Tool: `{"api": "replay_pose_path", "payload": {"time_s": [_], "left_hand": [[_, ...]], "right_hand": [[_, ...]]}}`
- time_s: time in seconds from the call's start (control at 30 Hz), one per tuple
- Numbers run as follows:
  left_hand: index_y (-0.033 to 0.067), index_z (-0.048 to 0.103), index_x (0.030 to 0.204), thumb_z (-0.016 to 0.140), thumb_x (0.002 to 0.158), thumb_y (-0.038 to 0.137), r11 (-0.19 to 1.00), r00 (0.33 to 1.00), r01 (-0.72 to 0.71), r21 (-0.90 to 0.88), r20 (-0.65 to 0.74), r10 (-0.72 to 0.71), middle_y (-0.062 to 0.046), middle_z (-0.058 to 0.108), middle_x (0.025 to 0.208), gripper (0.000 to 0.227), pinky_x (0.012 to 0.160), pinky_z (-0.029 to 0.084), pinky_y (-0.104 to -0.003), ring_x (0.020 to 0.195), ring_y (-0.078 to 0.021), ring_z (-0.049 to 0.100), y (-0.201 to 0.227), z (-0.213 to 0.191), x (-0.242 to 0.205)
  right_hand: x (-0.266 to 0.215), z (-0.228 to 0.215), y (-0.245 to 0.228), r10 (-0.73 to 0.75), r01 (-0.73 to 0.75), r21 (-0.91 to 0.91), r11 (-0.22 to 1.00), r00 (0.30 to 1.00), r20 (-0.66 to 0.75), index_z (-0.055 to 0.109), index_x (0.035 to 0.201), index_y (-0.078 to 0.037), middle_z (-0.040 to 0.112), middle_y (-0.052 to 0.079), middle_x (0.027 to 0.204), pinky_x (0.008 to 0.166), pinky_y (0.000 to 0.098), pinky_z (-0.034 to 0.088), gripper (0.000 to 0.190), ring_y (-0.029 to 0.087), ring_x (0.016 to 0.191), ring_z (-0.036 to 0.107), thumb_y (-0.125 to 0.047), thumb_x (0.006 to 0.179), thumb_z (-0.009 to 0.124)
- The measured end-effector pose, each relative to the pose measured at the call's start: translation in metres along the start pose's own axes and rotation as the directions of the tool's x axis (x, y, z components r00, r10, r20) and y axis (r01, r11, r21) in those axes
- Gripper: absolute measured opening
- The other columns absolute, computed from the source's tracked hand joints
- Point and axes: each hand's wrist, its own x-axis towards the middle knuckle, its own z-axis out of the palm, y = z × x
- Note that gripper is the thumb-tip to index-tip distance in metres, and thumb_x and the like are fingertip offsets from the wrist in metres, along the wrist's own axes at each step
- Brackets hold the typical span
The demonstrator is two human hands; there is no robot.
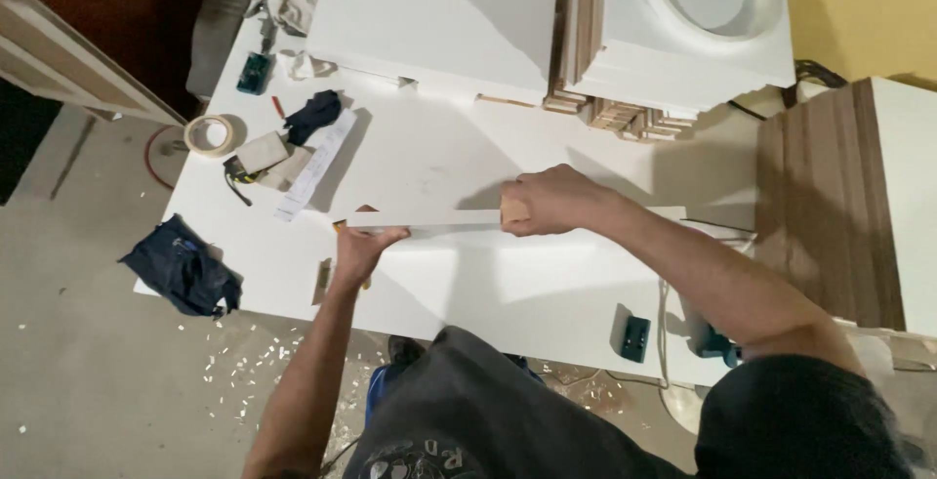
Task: Apply and trim edge banding on a white wooden board using an iron, utility knife, and sanding block
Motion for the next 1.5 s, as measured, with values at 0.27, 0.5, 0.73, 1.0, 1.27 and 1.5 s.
{"api": "replay_pose_path", "payload": {"time_s": [0.27, 0.5, 0.73, 1.0, 1.27, 1.5], "left_hand": [[0.0061, 0.066, 0.096, 0.099, 0.065, 0.023, 0.995, 0.995, 0.088, -0.036, -0.033, -0.089, -0.008, 0.061, 0.078, 0.048, 0.064, 0.038, -0.032, 0.073, -0.0196, 0.05, 0.023, 0.009, -0.017], [0.0051, 0.067, 0.095, 0.097, 0.069, 0.014, 0.996, 0.989, 0.077, -0.051, -0.119, -0.083, -0.007, 0.063, 0.083, 0.041, 0.067, 0.039, -0.035, 0.073, -0.0187, 0.047, -0.019, 0.001, -0.006], [0.0041, 0.062, 0.108, 0.095, 0.069, 0.01, 0.982, 0.994, -0.111, -0.15, -0.039, 0.106, -0.011, 0.064, 0.094, 0.051, 0.086, 0.048, -0.036, 0.087, -0.0201, 0.058, -0.089, -0.02, 0.012], [0.0073, 0.061, 0.104, 0.094, 0.067, 0.006, 0.948, 0.993, -0.116, -0.298, -0.035, 0.11, -0.008, 0.064, 0.09, 0.049, 0.081, 0.049, -0.032, 0.082, -0.0184, 0.062, -0.116, -0.021, 0.022], [0.0056, 0.063, 0.097, 0.093, 0.065, 0.004, 0.957, 0.997, -0.068, -0.281, -0.056, 0.054, -0.007, 0.063, 0.084, 0.044, 0.074, 0.047, -0.032, 0.078, -0.0167, 0.057, -0.022, 0.004, -0.008], [0.0032, 0.068, 0.097, 0.101, 0.061, 0.018, 0.995, 1.0, 0.029, -0.1, -0.006, -0.029, -0.011, 0.064, 0.079, 0.051, 0.068, 0.044, -0.037, 0.074, -0.0234, 0.056, 0.033, 0.002, -0.018]], "right_hand": [[-0.067, 0.102, 0.15, 0.141, -0.14, 0.068, 0.988, 0.99, -0.018, 0.056, 0.131, -0.02, 0.07, 0.012, 0.124, 0.099, 0.0552, 0.054, 0.063, 0.041, 0.11, 0.071, -0.066, 0.088, 0.051], [-0.149, 0.102, 0.201, 0.259, -0.259, 0.018, 0.966, 0.966, -0.011, 0.057, 0.134, -0.024, 0.073, 0.01, 0.12, 0.097, 0.0563, 0.055, 0.056, 0.04, 0.105, 0.073, -0.057, 0.089, 0.055], [-0.149, 0.163, 0.23, 0.206, -0.241, -0.051, 0.969, 0.905, -0.373, 0.055, 0.124, -0.012, 0.075, 0.01, 0.105, 0.084, 0.0447, 0.061, 0.077, 0.029, 0.095, 0.077, -0.077, 0.083, 0.056], [-0.115, 0.149, 0.216, 0.06, -0.085, -0.128, 0.988, 0.981, -0.184, 0.051, 0.137, -0.025, 0.064, 0.005, 0.107, 0.077, 0.0496, 0.06, 0.07, 0.034, 0.095, 0.072, -0.068, 0.082, 0.053], [-0.063, 0.117, 0.145, 0.031, -0.055, -0.169, 0.984, 0.989, -0.142, 0.045, 0.145, -0.031, 0.062, 0.0, 0.107, 0.077, 0.0447, 0.058, 0.069, 0.027, 0.098, 0.071, -0.068, 0.086, 0.049], [-0.008, 0.059, 0.043, -0.081, 0.066, -0.093, 0.994, 0.982, -0.173, 0.053, 0.141, -0.016, 0.065, 0.008, 0.102, 0.074, 0.0463, 0.057, 0.065, 0.032, 0.093, 0.072, -0.058, 0.091, 0.054]]}}
